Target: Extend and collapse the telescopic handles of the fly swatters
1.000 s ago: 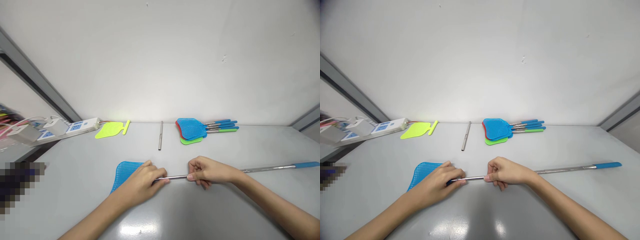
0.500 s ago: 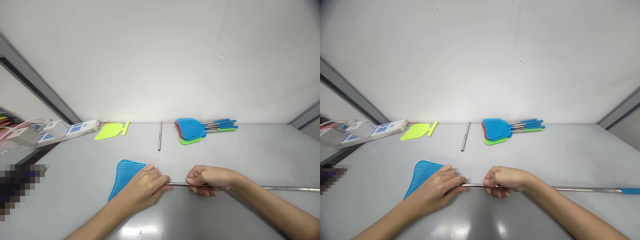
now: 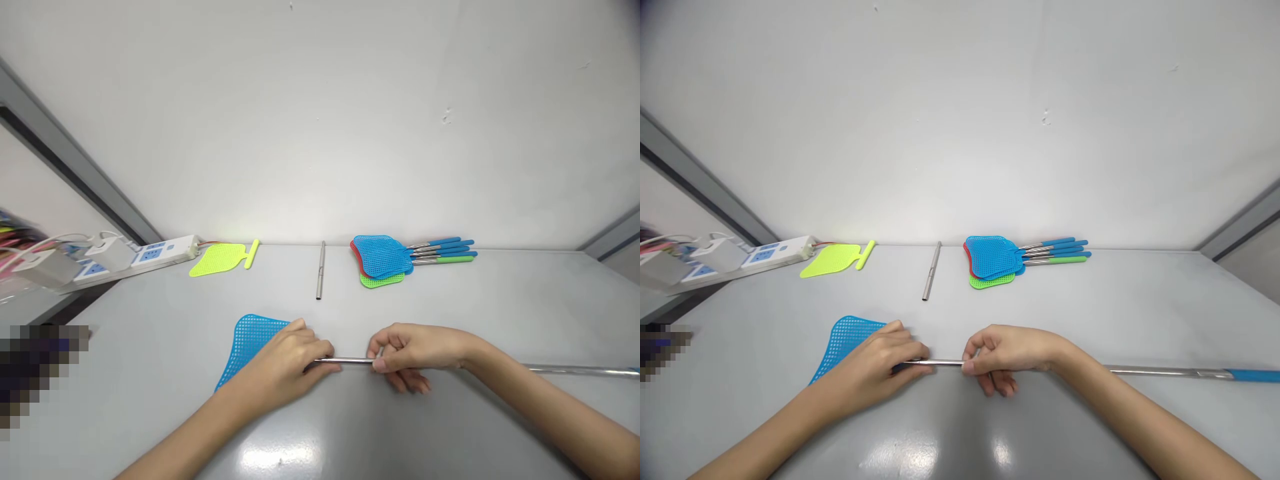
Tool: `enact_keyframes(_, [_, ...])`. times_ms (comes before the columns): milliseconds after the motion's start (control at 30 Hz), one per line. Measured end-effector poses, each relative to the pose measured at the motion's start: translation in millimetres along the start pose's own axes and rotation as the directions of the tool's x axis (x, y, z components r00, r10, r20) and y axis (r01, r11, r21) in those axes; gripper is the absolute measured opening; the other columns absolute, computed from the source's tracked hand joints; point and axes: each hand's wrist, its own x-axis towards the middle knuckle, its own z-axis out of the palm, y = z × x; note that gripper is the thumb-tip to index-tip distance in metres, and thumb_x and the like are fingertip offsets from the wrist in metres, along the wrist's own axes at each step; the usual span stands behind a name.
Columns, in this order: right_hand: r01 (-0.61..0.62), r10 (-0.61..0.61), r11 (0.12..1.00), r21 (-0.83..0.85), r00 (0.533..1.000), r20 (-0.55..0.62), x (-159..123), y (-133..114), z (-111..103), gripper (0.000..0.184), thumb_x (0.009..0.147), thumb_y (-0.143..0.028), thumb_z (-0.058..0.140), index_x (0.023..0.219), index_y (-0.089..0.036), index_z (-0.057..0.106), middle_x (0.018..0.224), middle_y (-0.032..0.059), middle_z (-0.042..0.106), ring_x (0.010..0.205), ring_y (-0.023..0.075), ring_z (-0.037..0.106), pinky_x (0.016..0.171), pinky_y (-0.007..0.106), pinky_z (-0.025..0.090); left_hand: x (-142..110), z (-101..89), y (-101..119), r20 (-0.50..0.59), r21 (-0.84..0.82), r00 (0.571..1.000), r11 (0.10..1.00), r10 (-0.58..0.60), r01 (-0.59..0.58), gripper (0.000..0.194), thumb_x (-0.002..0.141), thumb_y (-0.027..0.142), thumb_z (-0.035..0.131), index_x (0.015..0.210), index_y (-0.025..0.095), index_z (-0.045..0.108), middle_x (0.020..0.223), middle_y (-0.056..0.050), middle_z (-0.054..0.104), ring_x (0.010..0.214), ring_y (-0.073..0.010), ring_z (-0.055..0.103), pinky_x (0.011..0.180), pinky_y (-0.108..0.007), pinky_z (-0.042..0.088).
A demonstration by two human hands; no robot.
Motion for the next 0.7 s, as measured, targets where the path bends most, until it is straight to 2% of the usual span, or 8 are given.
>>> enact_keyframes(133, [0.015,-0.017,0.998,-0.068,0.999,-0.031,-3,-1,-8,0.023,0.074,-0.036,0.057,0.075,-0.014,0.051,0.059,-0.0004,0.058,0.038,0.006,0.049,0.036,0.015,0.037,1,-0.5,-2,0.024,-0.023,1.0,1.0,0.0,0.0,0.025,0.088,0.035,0.036,0.086,0.02,0.056,0.069,0.0,0.056,0.068,-0.0128,0.049,0.07,-0.028,0.034])
enact_keyframes(267, [0.018,-0.062,0.966,-0.256,0.984,-0.165,-8,-3,-12,0.029,0.071,-0.042,0.058,0.071,-0.013,0.056,0.058,-0.0011,0.054,0.044,0.0069,0.049,0.041,0.017,0.037,1,-0.7,-1,0.032,-0.03,0.999,0.999,-0.017,0.018,0.025,0.088,0.036,0.034,0.089,0.021,0.054,0.071,0.0,0.055,0.071,-0.0136,0.048,0.07,-0.028,0.035])
enact_keyframes(400, [-0.011,-0.106,0.922,-0.388,0.954,-0.28,-9,-7,-5,0.027,0.075,-0.038,0.053,0.071,-0.012,0.059,0.058,-0.0012,0.05,0.05,0.0076,0.047,0.047,0.018,0.036,0,2.6,1,0.033,-0.037,0.999,0.999,-0.029,0.03,0.023,0.089,0.034,0.034,0.094,0.022,0.053,0.071,0.0,0.054,0.071,-0.0139,0.047,0.069,-0.027,0.036])
enact_keyframes(533, [-0.021,-0.164,0.872,-0.489,0.929,-0.332,-8,-8,5,0.025,0.079,-0.032,0.046,0.067,-0.012,0.057,0.052,-0.0033,0.044,0.047,0.0059,0.036,0.043,0.018,0.027,-2,6.8,3,-0.001,-0.019,1.0,1.0,-0.023,0.023,0.022,0.089,0.032,0.034,0.098,0.022,0.051,0.069,-0.001,0.053,0.07,-0.0144,0.047,0.065,-0.026,0.036])
enact_keyframes(633, [-0.004,-0.167,0.884,-0.468,0.932,-0.323,-6,-8,11,0.027,0.08,-0.031,0.044,0.063,-0.013,0.055,0.05,-0.0043,0.039,0.046,0.0054,0.032,0.043,0.018,0.023,-4,6.9,4,-0.036,0.026,0.999,1.0,0.004,-0.003,0.023,0.089,0.031,0.033,0.098,0.021,0.052,0.068,-0.001,0.053,0.066,-0.0138,0.046,0.064,-0.027,0.036])
enact_keyframes(700, [0.0,-0.108,0.935,-0.355,0.953,-0.283,-4,-8,13,0.028,0.08,-0.031,0.044,0.061,-0.012,0.054,0.048,-0.0051,0.036,0.044,0.0047,0.029,0.042,0.018,0.021,-5,6.4,6,-0.057,0.061,0.997,0.997,0.042,-0.038,0.023,0.089,0.03,0.033,0.096,0.02,0.052,0.067,0.0,0.052,0.064,-0.0131,0.045,0.064,-0.028,0.036])
